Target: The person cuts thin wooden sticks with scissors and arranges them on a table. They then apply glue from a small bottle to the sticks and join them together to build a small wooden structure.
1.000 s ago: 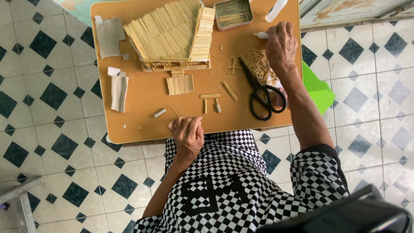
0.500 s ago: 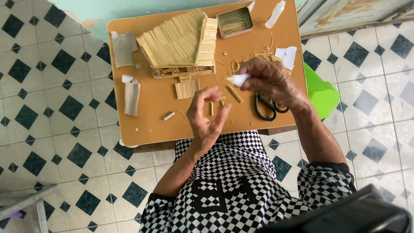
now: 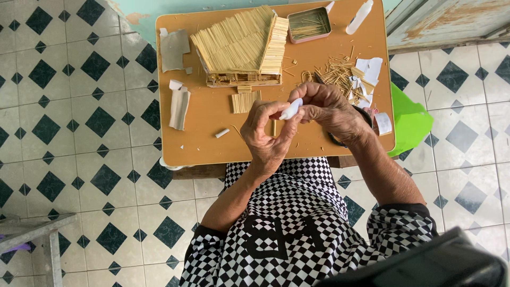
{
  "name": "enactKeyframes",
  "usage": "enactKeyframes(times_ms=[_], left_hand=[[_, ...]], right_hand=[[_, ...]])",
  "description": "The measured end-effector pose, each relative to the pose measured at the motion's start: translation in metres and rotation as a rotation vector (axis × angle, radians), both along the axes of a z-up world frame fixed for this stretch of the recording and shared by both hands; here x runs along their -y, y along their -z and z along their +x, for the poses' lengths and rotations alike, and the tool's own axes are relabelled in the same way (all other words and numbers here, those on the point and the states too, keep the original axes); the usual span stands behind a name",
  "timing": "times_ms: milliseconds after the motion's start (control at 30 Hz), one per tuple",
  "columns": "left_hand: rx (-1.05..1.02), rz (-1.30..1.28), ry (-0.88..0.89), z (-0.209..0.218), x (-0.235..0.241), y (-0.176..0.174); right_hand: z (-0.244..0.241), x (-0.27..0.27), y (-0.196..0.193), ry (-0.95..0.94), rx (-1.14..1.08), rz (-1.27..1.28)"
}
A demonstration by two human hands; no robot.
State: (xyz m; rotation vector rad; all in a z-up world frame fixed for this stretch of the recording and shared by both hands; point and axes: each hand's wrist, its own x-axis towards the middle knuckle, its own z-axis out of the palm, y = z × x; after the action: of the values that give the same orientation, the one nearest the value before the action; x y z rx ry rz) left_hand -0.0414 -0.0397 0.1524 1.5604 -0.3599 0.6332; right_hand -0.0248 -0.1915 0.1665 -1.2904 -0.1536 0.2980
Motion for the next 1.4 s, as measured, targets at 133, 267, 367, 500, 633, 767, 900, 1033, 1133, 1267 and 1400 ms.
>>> enactKeyframes(times_ms=[133,267,367,500,633,767,900,1033,1133,1267,1400], left_hand=[[-0.06,-0.139,0.08,-0.004,-0.002,0.009],[-0.244,-0.368,0.246,-0.009,0.002,0.015],[-0.311,-0.452,0.322,-0.007,0.003,0.026],[-0.317,-0.309,0.281,-0.007,-0.008,0.057],[-0.27,-0.097,0.107,-0.016,-0.033,0.09],[-0.226,0.172,0.021,-0.024,-0.039,0.136],[-0.237,0.209,0.072,-0.027,-0.038,0.121],[-0.147,0.231,0.107,-0.014,-0.043,0.089],[-0.251,0.194,0.124,0.003,-0.047,0.071],[-0.303,0.188,0.286,0.026,-0.045,0.024],[-0.319,0.209,0.397,0.038,-0.04,-0.01]], right_hand=[[-0.009,-0.006,0.037,0.054,-0.148,0.259],[-0.026,-0.017,0.066,0.187,-0.214,0.509],[-0.034,-0.029,0.039,0.318,-0.167,0.477],[-0.031,-0.007,0.036,0.484,0.065,0.158],[-0.023,0.018,0.05,0.451,0.227,-0.175],[-0.011,0.015,0.05,0.354,0.4,-0.49],[0.001,0.006,0.039,0.283,0.463,-0.604],[0.012,0.007,0.012,0.129,0.409,-0.657],[0.023,0.008,-0.012,-0.03,0.127,-0.343],[0.034,0.002,-0.035,-0.1,-0.058,-0.427],[0.042,0.002,-0.048,-0.118,-0.067,-0.468]])
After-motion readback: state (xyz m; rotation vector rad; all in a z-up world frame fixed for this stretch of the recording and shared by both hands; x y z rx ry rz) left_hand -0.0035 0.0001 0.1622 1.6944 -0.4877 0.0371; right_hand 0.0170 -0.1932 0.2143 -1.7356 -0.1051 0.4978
